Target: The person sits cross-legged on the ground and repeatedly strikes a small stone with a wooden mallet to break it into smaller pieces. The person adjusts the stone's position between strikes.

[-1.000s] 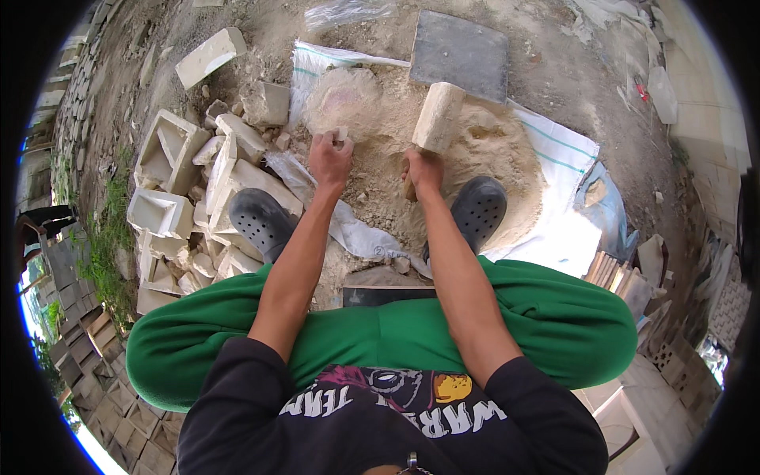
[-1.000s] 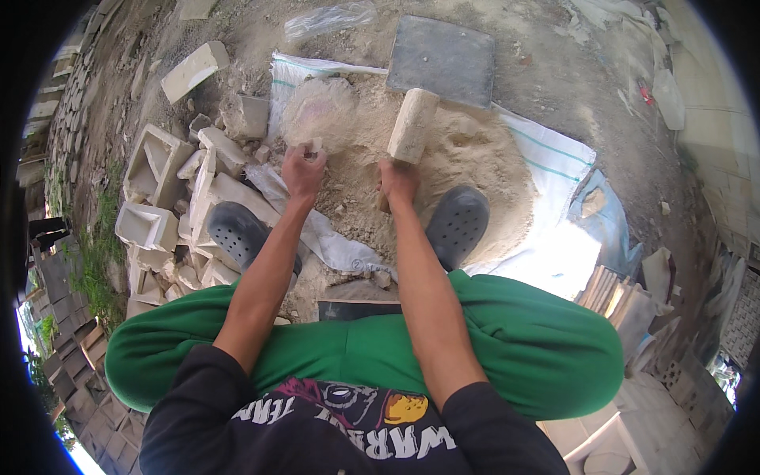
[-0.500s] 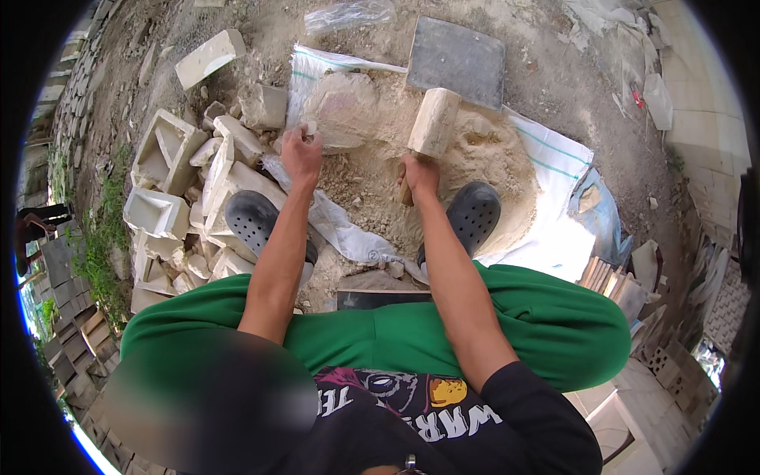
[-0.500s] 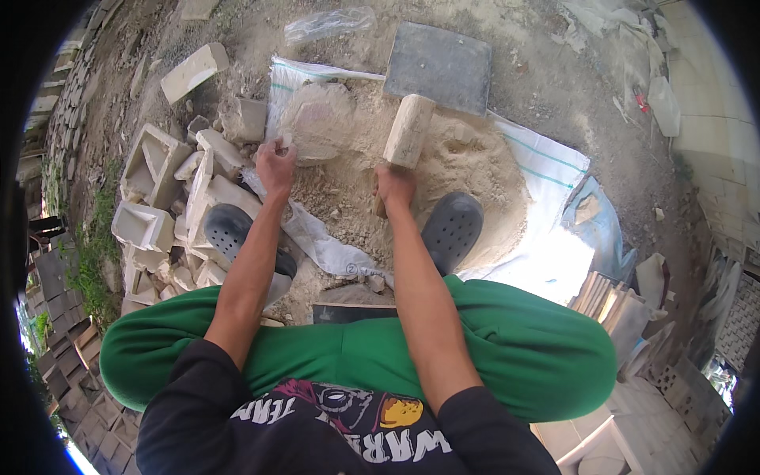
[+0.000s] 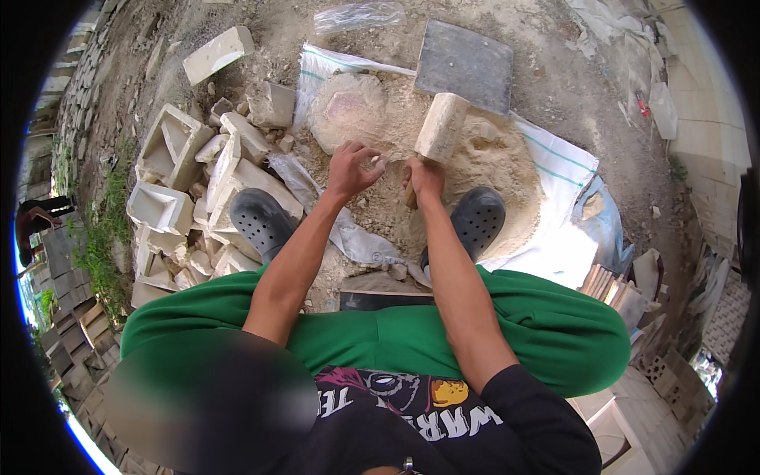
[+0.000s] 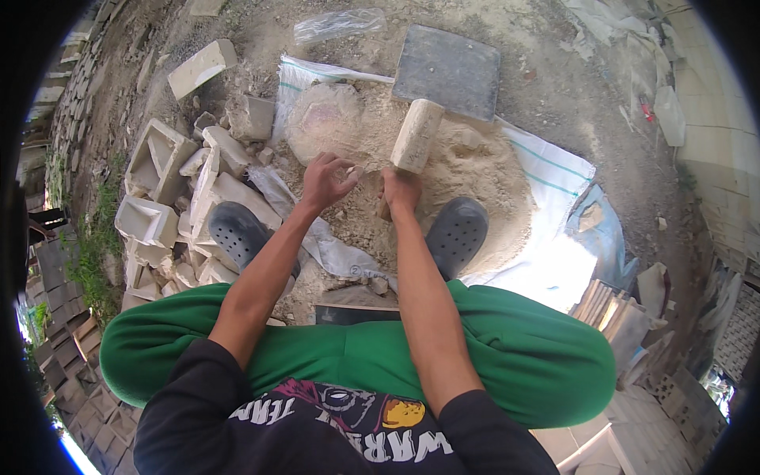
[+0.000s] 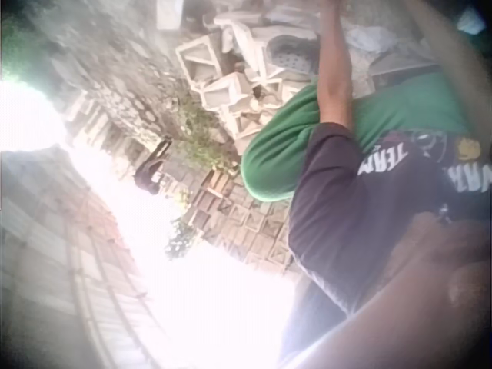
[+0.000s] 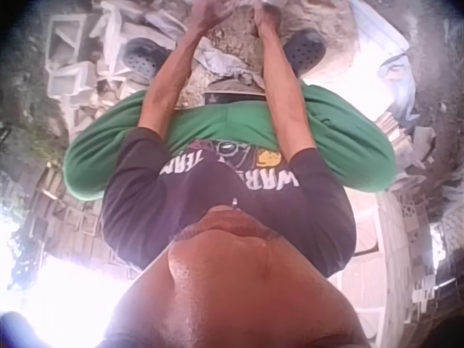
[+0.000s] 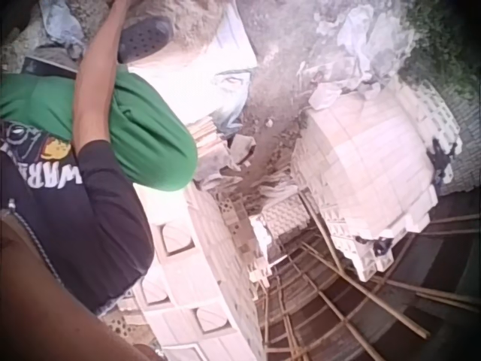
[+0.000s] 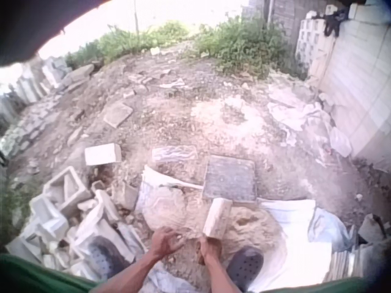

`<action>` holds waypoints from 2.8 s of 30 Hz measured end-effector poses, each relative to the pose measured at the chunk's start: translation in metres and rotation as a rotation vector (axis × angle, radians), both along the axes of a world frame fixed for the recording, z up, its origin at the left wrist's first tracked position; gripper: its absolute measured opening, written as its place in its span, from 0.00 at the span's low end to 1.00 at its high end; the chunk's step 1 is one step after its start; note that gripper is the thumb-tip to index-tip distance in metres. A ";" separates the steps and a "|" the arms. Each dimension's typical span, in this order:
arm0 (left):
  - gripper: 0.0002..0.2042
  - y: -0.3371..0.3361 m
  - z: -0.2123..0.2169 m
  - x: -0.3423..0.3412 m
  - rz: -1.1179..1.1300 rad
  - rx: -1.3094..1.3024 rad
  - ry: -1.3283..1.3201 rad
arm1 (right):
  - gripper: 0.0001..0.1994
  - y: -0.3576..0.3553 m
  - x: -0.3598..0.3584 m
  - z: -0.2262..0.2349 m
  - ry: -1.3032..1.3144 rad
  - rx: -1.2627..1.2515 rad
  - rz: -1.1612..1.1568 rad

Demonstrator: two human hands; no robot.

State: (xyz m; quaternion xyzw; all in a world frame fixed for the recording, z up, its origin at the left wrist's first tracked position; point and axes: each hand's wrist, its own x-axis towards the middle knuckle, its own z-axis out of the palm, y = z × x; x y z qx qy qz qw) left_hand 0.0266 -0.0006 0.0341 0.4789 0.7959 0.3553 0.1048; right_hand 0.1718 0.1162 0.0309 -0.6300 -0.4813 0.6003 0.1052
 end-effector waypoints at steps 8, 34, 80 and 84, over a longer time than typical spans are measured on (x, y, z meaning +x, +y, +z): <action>0.39 0.006 -0.026 -0.029 0.617 -0.182 0.423 | 0.12 0.001 0.002 0.003 0.051 -0.056 -0.028; 0.22 0.031 -0.009 -0.091 -0.265 -0.213 0.433 | 0.10 0.001 -0.001 0.009 0.139 -0.070 -0.080; 0.29 -0.005 -0.029 -0.059 0.800 0.036 0.150 | 0.10 -0.040 -0.009 0.035 0.039 0.077 0.354; 0.38 0.032 -0.020 -0.024 0.464 -0.275 0.093 | 0.10 -0.015 0.006 0.042 0.035 0.104 0.212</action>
